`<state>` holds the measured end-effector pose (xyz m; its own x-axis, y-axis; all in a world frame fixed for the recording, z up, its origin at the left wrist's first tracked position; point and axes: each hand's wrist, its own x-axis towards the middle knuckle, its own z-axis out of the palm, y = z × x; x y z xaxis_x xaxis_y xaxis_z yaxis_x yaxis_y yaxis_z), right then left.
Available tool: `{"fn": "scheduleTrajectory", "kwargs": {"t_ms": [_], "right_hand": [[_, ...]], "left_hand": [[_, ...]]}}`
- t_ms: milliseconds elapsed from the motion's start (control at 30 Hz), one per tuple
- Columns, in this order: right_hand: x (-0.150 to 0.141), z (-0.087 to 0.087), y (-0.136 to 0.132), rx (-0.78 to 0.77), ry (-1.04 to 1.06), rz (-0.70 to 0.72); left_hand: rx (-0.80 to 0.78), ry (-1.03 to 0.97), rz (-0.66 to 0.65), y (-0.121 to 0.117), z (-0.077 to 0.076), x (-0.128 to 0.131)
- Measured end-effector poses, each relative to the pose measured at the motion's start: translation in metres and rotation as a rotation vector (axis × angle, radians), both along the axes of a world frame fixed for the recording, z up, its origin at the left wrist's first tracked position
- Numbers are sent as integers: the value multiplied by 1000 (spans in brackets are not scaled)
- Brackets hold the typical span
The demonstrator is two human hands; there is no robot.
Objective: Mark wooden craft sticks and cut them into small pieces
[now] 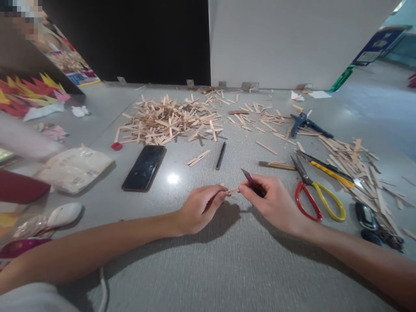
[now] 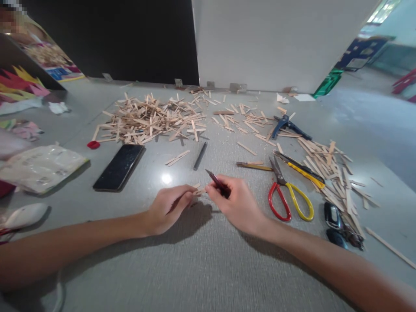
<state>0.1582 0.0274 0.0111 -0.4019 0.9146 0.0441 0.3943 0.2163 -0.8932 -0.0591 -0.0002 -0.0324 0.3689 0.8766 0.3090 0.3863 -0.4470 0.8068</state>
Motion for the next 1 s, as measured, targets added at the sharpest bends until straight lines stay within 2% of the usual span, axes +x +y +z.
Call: {"fn": "scheduleTrajectory", "kwargs": {"t_ms": [133,200,300,467,567,800,1000], "right_hand": [[1,-5,1,6,-30,-2],[3,-5,2,79,-75,-39],[8,-3,1,337,-198,-33],[21,3,-8,716,-536,230],[23,3,-14,862,-662,300],[19,2,-13,943,-749,289],[18,4,-13,947,-792,298]], "left_hand": [[-72,-1,-42,2,-2,3],[-104,1,-11,3,-3,3],[-135,-6,83,3,-4,3],[-114,-31,108,1,-3,1],[-86,-22,99,1,-3,1],[-23,1,87,1,-7,1],[42,9,83,0,-9,2]]}}
